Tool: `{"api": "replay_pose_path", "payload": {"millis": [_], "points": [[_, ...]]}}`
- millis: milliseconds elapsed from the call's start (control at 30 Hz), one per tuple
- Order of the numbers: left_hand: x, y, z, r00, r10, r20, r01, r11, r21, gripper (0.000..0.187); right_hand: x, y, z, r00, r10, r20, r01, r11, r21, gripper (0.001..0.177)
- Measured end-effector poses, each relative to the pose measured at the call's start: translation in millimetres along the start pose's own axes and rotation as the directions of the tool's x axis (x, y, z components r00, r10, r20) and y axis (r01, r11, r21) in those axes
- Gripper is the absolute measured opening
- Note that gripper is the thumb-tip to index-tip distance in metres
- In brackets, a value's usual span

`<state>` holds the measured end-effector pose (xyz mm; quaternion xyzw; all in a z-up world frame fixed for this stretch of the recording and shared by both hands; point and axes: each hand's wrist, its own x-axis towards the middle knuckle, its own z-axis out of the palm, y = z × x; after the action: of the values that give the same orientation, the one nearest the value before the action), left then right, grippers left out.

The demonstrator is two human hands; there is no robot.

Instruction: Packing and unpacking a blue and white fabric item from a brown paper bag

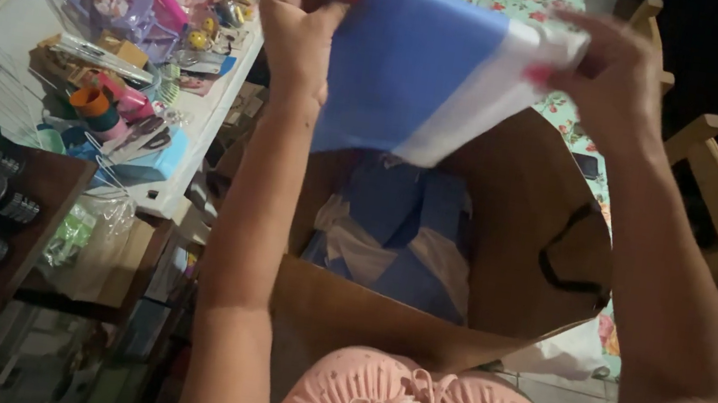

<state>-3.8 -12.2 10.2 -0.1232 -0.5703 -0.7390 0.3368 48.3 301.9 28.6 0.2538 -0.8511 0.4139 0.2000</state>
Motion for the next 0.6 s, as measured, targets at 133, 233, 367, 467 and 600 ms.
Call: {"api": "replay_pose_path", "payload": {"millis": [133, 233, 367, 467, 600], "points": [[1, 9, -6, 0.987, 0.153, 0.058, -0.161, 0.970, 0.183, 0.051, 14, 28, 2, 0.978, 0.067, -0.195, -0.016, 0.968, 0.252, 0.044], [1, -3, -11, 0.988, 0.138, 0.062, -0.146, 0.977, 0.156, 0.083, 11, 35, 4, 0.977, 0.117, -0.179, -0.048, 0.936, 0.349, 0.020], [3, 9, -7, 0.955, 0.276, 0.106, -0.287, 0.951, 0.113, 0.039, 0, 4, -5, 1.000, -0.019, 0.017, 0.014, 0.969, 0.247, 0.074], [0, 30, -15, 0.928, 0.256, 0.272, -0.334, 0.894, 0.299, 0.034, -1, 43, -10, 0.966, -0.223, -0.130, 0.180, 0.943, -0.279, 0.048], [-15, 57, -10, 0.897, 0.213, 0.389, -0.371, 0.839, 0.398, 0.049, 4, 51, -21, 0.929, -0.318, -0.188, 0.197, 0.858, -0.474, 0.037]]}}
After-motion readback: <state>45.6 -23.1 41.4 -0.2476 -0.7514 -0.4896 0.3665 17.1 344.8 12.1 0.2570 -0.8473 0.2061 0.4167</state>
